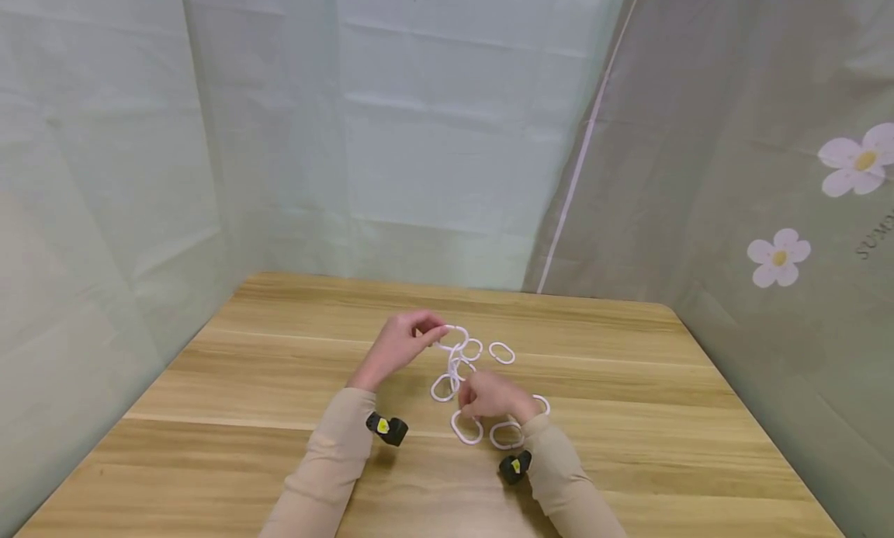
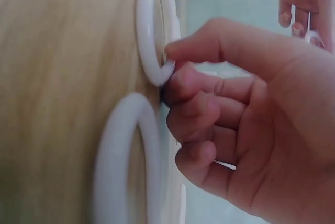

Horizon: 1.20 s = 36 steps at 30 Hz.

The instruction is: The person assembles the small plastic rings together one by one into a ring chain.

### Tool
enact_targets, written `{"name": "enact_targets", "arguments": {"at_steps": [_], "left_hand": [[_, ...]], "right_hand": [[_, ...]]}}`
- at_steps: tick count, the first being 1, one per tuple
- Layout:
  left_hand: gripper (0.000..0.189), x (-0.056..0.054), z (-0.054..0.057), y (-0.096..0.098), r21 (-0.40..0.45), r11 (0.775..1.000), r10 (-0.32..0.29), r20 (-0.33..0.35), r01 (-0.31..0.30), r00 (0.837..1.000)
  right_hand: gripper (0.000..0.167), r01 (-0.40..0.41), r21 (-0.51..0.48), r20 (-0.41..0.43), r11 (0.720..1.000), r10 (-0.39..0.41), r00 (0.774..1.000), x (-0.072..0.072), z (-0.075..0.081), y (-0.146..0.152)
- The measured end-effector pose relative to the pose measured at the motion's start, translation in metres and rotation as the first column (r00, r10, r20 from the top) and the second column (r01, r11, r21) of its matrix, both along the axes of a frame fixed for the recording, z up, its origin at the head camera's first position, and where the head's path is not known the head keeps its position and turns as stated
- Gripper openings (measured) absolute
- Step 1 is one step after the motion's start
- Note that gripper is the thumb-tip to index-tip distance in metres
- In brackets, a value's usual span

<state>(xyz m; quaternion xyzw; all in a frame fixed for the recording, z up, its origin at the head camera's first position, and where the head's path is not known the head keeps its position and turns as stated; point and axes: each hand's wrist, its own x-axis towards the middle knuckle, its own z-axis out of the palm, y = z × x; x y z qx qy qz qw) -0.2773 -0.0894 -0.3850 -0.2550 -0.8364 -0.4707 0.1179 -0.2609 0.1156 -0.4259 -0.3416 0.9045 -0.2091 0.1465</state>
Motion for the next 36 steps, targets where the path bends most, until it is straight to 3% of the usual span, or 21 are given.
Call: {"name": "enact_targets", "arguments": {"at_steps": [5, 9, 15, 19, 22, 28, 36], "left_hand": [[0.015, 0.000, 0.001, -0.001, -0.017, 1.000, -0.011, -0.010, 0.011, 1.000], [0.013, 0.000, 0.000, -0.003, -0.018, 1.000, -0.025, -0.008, 0.024, 1.000], [0.010, -0.001, -0.001, -0.005, -0.013, 0.999, -0.036, -0.010, 0.036, 0.999], [0.010, 0.000, -0.001, -0.005, -0.015, 0.999, -0.040, -0.007, 0.040, 0.999], [0.011, 0.000, -0.002, -0.005, -0.029, 0.999, -0.044, 0.003, 0.044, 0.999], [0.010, -0.001, -0.001, -0.004, -0.063, 0.997, -0.055, -0.012, 0.054, 0.998], [0.011, -0.001, -0.003, -0.004, -0.082, 0.995, -0.057, -0.001, 0.056, 0.998]], "right_hand": [[0.008, -0.023, -0.039, 0.060, 0.999, 0.025, 0.998, -0.002, 0.000, 0.003], [0.005, 0.010, -0.099, 0.132, 0.995, 0.003, 0.991, -0.004, 0.002, 0.005], [0.002, 0.060, -0.161, 0.140, 0.985, -0.038, 0.989, -0.008, 0.003, 0.012], [0.013, 0.096, -0.206, 0.164, 0.974, -0.062, 0.984, -0.011, 0.003, 0.018], [0.020, 0.116, -0.239, 0.200, 0.964, -0.068, 0.978, -0.013, 0.004, 0.024], [0.015, 0.206, -0.299, 0.287, 0.932, -0.118, 0.950, -0.014, 0.007, 0.039], [0.017, 0.281, -0.333, 0.251, 0.900, -0.202, 0.947, -0.015, 0.015, 0.056]]}}
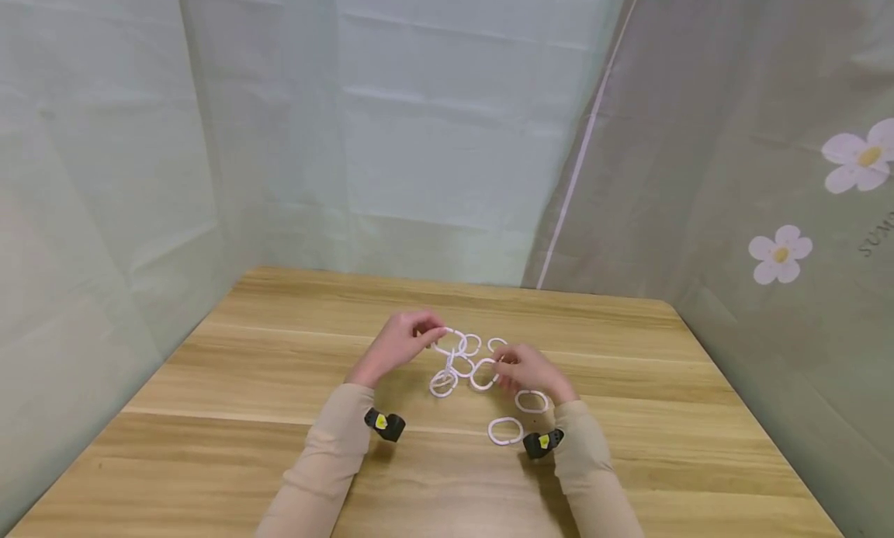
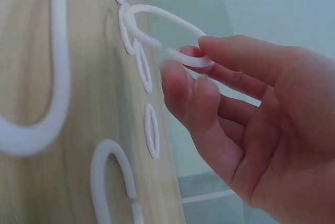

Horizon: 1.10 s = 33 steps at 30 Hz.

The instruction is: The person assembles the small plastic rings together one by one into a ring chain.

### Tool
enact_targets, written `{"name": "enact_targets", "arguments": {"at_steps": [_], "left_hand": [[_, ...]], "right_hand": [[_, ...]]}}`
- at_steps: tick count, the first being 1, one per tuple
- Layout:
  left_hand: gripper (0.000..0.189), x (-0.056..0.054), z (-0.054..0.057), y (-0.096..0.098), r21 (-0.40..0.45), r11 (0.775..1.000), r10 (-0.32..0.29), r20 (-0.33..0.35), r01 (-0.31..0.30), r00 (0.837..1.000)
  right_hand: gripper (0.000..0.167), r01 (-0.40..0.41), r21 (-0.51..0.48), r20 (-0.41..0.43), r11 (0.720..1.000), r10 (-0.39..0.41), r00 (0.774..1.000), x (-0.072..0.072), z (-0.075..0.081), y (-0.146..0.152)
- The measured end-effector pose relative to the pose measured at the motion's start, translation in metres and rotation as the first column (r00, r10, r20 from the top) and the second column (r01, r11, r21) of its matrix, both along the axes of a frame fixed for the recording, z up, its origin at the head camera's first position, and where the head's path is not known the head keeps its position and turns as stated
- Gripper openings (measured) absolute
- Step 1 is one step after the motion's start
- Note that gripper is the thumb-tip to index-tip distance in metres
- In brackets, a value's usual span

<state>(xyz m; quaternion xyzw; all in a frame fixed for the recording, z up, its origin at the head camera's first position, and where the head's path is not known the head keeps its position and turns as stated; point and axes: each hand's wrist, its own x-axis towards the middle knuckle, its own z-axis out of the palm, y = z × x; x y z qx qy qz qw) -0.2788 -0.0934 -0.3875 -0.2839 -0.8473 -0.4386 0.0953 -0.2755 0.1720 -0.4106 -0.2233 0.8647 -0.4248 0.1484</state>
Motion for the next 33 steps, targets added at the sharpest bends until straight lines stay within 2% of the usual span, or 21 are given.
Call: {"name": "enact_targets", "arguments": {"at_steps": [6, 11, 15, 23, 33], "left_hand": [[0.010, 0.002, 0.001, 0.001, -0.007, 1.000, -0.012, -0.001, 0.012, 1.000], [0.010, 0.003, -0.001, 0.001, -0.017, 1.000, -0.006, 0.023, 0.007, 1.000], [0.009, 0.002, -0.003, 0.001, -0.023, 1.000, -0.001, 0.048, 0.002, 0.999], [0.012, 0.002, -0.005, 0.003, -0.046, 0.999, 0.016, 0.031, -0.014, 0.999], [0.013, 0.004, -0.010, 0.012, -0.030, 0.999, -0.028, 0.096, 0.031, 0.995]], "right_hand": [[0.015, 0.097, -0.016, -0.069, 0.995, -0.098, 0.993, -0.001, 0.004, 0.005], [0.012, 0.111, -0.044, -0.091, 0.993, -0.115, 0.989, -0.004, 0.003, 0.007], [0.009, 0.106, -0.089, -0.061, 0.990, -0.111, 0.992, -0.006, 0.001, 0.006], [0.015, 0.159, -0.150, -0.005, 0.976, -0.162, 0.987, -0.006, 0.004, 0.002], [0.016, 0.186, -0.240, 0.032, 0.953, -0.184, 0.982, -0.006, 0.008, -0.002]]}}
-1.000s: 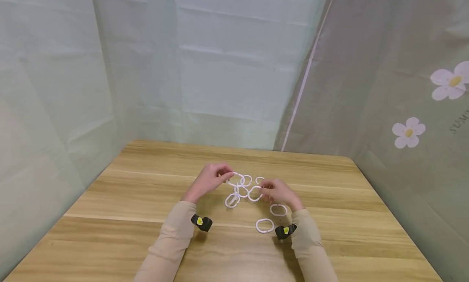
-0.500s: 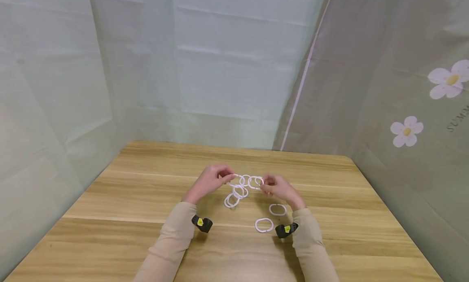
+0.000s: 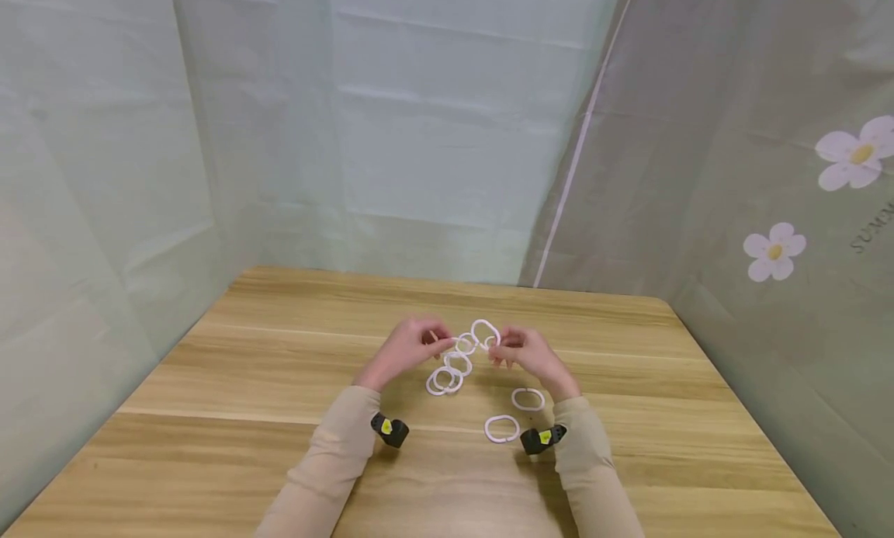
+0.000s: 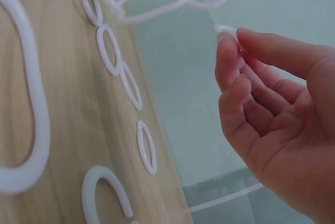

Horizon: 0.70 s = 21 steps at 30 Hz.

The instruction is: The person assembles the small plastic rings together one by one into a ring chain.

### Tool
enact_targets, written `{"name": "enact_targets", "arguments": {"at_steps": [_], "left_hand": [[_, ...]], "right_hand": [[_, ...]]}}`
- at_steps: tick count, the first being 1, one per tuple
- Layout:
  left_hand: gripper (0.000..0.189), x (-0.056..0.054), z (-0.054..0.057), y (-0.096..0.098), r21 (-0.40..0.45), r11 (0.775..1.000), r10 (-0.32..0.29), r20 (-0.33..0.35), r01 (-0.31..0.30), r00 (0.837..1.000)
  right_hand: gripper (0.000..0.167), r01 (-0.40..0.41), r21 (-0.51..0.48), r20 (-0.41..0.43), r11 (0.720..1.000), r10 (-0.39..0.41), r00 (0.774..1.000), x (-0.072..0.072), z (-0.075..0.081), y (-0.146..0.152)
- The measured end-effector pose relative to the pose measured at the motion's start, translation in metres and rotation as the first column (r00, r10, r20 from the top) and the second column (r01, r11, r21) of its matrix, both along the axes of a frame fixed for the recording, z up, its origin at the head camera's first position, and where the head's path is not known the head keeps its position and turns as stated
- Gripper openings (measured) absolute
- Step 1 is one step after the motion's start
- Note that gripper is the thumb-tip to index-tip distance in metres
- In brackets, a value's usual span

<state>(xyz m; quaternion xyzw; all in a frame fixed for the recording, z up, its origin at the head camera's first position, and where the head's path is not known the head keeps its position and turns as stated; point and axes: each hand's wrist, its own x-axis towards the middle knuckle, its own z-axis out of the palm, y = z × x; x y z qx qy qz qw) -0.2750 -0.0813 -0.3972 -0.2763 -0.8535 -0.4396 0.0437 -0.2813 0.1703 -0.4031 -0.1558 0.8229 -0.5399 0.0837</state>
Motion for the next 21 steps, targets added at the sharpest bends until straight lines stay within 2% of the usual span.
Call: {"name": "enact_targets", "arguments": {"at_steps": [6, 9, 16, 21], "left_hand": [[0.008, 0.002, -0.002, 0.005, -0.015, 1.000, -0.009, -0.022, 0.008, 1.000], [0.008, 0.003, -0.002, 0.005, -0.028, 0.999, -0.015, -0.038, 0.014, 0.999], [0.009, 0.002, -0.004, 0.006, -0.041, 0.999, -0.026, -0.092, 0.022, 0.995], [0.010, 0.002, -0.003, 0.006, -0.035, 0.999, -0.027, -0.082, 0.024, 0.996]], "right_hand": [[0.011, -0.011, -0.085, -0.003, 0.996, 0.011, 1.000, 0.005, 0.007, -0.007], [0.011, -0.044, -0.120, -0.015, 0.992, 0.042, 0.999, 0.007, 0.009, -0.013], [0.014, -0.127, -0.125, -0.045, 0.984, 0.122, 0.991, 0.008, 0.006, -0.023], [0.016, -0.116, -0.112, -0.060, 0.987, 0.110, 0.992, 0.008, 0.005, -0.024]]}}
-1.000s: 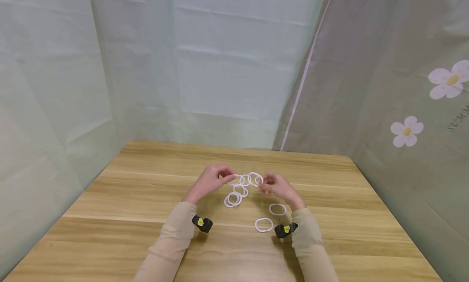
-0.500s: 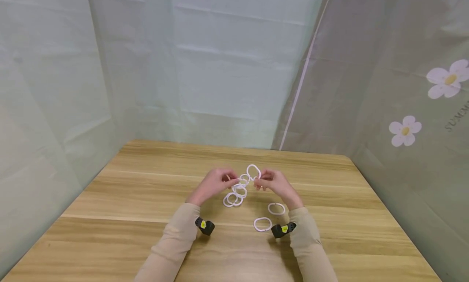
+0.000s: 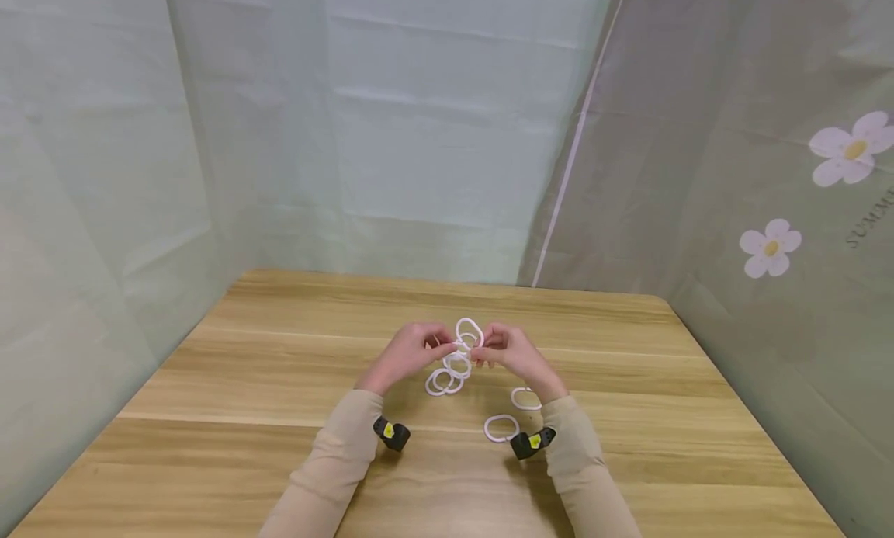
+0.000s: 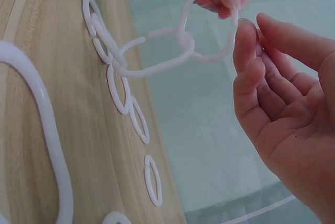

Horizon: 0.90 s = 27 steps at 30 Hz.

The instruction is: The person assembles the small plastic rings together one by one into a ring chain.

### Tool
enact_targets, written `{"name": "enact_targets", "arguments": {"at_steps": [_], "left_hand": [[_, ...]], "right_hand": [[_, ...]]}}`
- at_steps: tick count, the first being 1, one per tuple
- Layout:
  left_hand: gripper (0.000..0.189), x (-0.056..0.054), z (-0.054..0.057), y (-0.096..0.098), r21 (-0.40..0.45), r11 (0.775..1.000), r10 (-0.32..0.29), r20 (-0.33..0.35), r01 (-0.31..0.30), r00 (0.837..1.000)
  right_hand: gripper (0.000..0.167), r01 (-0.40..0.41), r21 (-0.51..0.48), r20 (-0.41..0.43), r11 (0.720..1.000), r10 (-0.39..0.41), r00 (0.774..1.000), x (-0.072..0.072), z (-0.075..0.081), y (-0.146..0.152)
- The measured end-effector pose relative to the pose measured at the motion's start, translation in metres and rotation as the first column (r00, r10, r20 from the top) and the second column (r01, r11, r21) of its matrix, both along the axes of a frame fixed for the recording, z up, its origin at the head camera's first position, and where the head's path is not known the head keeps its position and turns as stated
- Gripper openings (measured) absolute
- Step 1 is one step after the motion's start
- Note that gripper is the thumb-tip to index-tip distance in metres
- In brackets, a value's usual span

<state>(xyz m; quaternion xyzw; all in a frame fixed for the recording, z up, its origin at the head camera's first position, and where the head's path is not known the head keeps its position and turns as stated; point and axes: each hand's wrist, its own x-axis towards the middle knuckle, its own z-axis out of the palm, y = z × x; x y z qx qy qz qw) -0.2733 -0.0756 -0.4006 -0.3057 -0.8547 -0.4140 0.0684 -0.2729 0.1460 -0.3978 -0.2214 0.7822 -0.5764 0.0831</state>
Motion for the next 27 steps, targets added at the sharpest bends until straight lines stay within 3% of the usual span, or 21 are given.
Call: {"name": "enact_targets", "arguments": {"at_steps": [6, 21, 27], "left_hand": [[0.009, 0.001, 0.000, -0.001, -0.002, 1.000, 0.017, 0.024, -0.017, 1.000], [0.011, 0.002, 0.004, -0.003, 0.006, 0.999, 0.051, 0.006, -0.051, 0.999], [0.011, 0.002, 0.004, -0.004, 0.003, 0.999, 0.052, 0.015, -0.052, 0.999]], "right_hand": [[0.017, -0.009, 0.015, -0.012, 1.000, 0.010, 1.000, 0.001, 0.000, 0.000], [0.013, -0.047, 0.016, -0.014, 0.999, 0.047, 0.999, -0.001, -0.003, 0.006], [0.023, -0.025, -0.001, -0.002, 1.000, 0.025, 1.000, -0.002, 0.001, 0.011]]}}
